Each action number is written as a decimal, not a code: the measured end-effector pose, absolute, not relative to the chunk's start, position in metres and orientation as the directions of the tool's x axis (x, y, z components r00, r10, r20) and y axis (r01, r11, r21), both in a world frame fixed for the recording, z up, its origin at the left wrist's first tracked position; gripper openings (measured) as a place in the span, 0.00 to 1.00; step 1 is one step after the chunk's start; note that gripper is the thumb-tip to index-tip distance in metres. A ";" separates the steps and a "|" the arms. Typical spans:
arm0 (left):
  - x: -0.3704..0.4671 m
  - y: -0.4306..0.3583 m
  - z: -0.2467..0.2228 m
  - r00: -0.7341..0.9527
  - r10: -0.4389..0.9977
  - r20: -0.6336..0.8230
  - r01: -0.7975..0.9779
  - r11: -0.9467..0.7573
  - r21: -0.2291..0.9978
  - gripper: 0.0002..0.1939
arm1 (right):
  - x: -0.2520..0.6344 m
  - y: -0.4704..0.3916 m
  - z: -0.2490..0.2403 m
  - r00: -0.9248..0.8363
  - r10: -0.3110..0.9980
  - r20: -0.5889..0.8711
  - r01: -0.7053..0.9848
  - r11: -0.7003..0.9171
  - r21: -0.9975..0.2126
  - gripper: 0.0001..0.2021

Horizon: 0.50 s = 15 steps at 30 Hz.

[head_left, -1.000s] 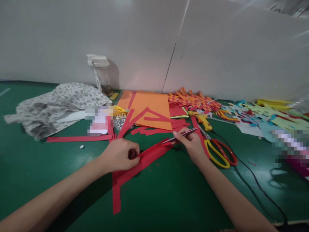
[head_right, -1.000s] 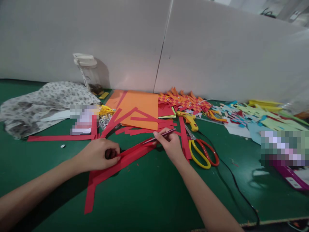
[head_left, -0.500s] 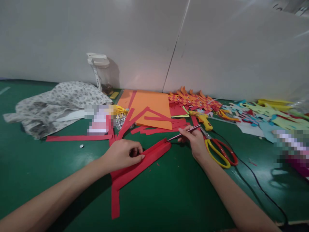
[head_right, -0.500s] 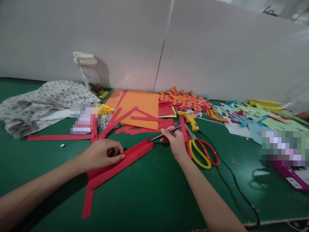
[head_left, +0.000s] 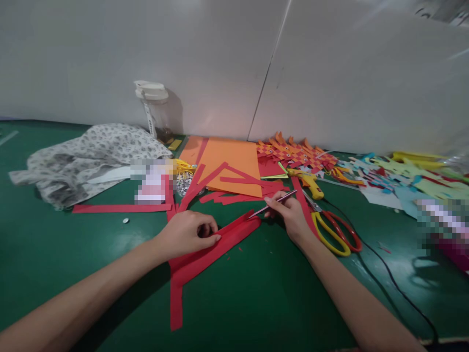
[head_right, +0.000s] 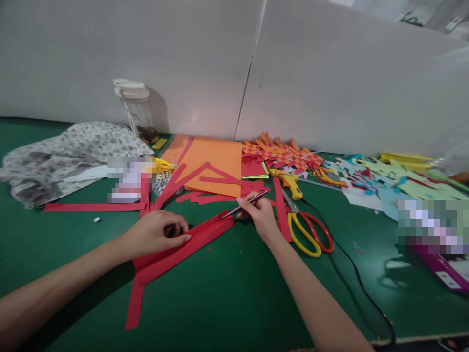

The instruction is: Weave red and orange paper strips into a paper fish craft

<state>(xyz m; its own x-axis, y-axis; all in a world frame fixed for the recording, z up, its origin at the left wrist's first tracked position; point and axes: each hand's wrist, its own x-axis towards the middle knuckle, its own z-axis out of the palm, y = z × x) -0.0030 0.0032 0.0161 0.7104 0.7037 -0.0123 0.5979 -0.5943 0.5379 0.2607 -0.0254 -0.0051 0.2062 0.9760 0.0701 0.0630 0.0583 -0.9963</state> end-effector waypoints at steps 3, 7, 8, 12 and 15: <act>-0.003 0.003 0.017 0.715 0.699 -0.015 0.593 -0.594 0.544 0.08 | 0.263 -0.023 -0.004 0.224 0.972 0.067 0.068 0.053 -0.996 0.16; -0.002 0.003 0.018 0.707 0.707 -0.026 0.605 -0.586 0.539 0.09 | 0.275 -0.018 -0.004 0.279 0.955 0.096 0.094 0.073 -0.993 0.16; -0.002 0.003 0.018 0.707 0.707 -0.027 0.606 -0.585 0.539 0.09 | 0.278 -0.016 -0.004 0.295 0.949 0.111 0.096 0.086 -0.992 0.16; -0.002 0.003 0.018 0.710 0.704 -0.026 0.600 -0.585 0.546 0.09 | 0.290 -0.014 -0.005 0.330 0.932 0.151 0.115 0.119 -0.986 0.15; -0.002 0.004 0.017 0.706 0.707 -0.027 0.601 -0.579 0.551 0.09 | 0.289 -0.017 -0.004 0.361 0.909 0.211 0.159 0.163 -0.974 0.15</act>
